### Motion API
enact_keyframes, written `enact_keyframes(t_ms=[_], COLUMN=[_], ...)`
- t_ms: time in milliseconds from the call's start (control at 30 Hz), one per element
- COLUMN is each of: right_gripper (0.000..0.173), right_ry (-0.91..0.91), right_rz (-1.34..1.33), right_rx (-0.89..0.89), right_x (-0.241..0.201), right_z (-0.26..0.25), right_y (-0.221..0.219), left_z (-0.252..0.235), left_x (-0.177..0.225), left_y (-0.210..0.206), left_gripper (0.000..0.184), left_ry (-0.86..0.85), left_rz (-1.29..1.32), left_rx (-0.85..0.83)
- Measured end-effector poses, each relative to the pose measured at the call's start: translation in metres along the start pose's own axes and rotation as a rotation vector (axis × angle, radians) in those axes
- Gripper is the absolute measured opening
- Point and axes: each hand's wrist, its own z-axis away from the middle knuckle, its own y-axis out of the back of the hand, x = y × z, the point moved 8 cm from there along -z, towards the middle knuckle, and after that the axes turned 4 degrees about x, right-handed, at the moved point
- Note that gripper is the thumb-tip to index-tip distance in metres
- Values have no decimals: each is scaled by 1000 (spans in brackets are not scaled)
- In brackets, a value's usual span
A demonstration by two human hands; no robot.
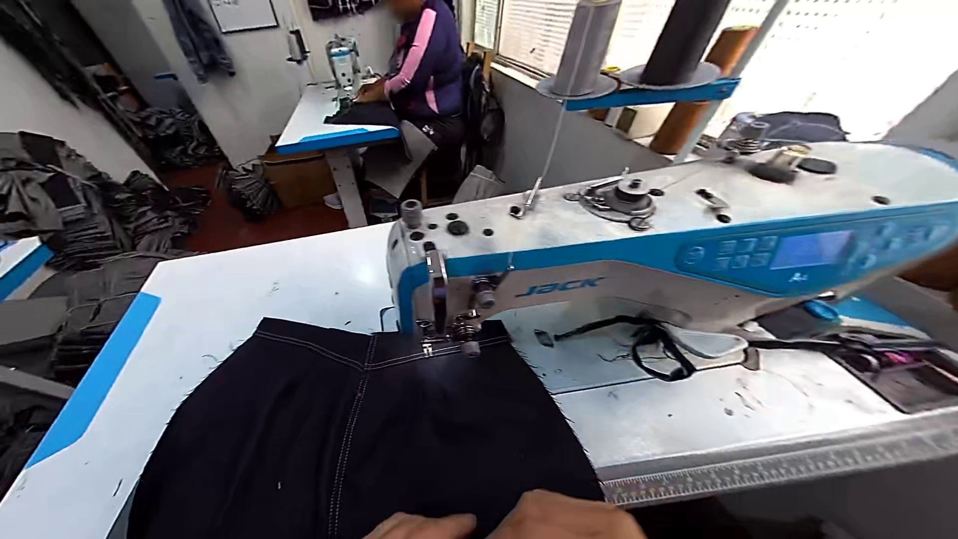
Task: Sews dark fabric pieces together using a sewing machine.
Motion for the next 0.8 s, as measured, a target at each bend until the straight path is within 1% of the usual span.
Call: enact_keyframes(t_ms=[67,133,200,233,300,367,467,567,667,733,800], right_gripper=[15,27,40,40,35,29,22,20,17,13,13], right_ry=[30,-40,-128,-170,-241,-252,-239,-228,-185,-164,-174], right_rz=[-26,-71,-80,-56,-49,-88,-100,-88,-98,-99,-103], right_rx=[-15,-22,-62,-55,8,96,186,280,370,417,448], right_x=[-10,-2,18,28,42,46,46,47,46,47,50], right_z=[-17,-24,-19,-14,-4,-2,-6,-9,-9,-9,-7], right_y=[-26,-32,-31,-30,-27,-25,-23,-21,-20,-17,-13], left_z=[-2,0,8,13,20,23,24,25,27,27,27], left_x=[7,1,-21,-35,-55,-65,-71,-73,-73,-73,-72], left_y=[18,35,49,54,58,58,60,65,67,70,71], left_gripper=[40,47,53,53,45,34,25,25,28,31,37], left_ry=[11,39,77,87,93,102,140,146,129,113,112], left_rz=[27,35,101,171,320,408,421,371,324,308,286], left_rx=[175,303,415,460,527,580,669,715,725,726,720])
